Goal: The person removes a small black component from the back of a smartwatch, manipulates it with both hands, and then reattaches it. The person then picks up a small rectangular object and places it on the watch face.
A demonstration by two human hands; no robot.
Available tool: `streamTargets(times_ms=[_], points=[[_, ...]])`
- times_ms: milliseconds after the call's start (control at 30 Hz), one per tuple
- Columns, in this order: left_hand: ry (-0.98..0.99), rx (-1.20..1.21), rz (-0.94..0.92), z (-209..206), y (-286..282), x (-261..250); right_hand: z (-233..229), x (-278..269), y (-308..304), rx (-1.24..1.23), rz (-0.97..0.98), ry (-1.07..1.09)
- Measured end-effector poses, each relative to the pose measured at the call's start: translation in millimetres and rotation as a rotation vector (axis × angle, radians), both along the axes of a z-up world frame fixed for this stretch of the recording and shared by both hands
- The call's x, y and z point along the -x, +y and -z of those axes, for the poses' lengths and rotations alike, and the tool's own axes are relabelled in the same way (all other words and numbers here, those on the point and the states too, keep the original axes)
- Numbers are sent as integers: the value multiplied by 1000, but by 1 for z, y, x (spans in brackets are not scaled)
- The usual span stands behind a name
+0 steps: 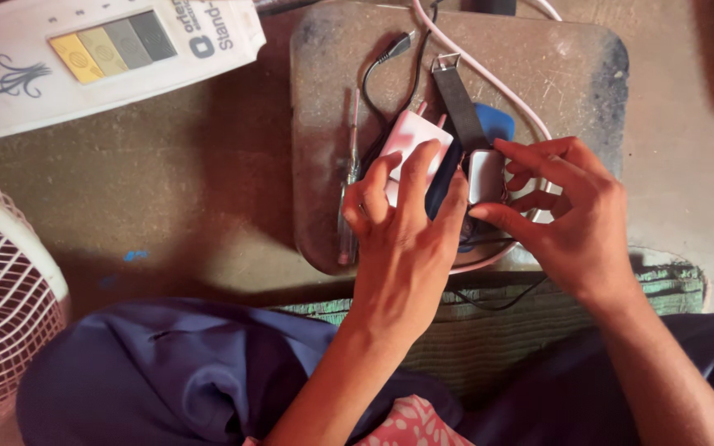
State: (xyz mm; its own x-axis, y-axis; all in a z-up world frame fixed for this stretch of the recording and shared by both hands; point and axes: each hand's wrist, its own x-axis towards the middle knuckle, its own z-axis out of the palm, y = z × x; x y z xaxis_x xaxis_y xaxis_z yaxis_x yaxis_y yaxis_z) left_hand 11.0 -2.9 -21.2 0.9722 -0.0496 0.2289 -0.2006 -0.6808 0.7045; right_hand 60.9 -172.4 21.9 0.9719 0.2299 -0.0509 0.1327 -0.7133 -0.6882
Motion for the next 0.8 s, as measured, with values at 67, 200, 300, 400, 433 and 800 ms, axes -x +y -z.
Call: streamTargets(times_ms=[67,200,300,400,433,800], points=[[-20,8,2,0,1,0,-1,0,-1,26,-1,4],[-43,27,2,1,1,0,-1,-2,-2,76,1,-5],[-60,57,4,2,1,0,0,-1,-6,33,-31,-20],[-54,71,26,2,1,-1,0,-1,-10,-18,-35,-9],[-61,75,36,2,0,0,1,-1,-12,-33,-29,1],[-68,33,-60,5,-5,2,10,-2,-17,-191,43,115]])
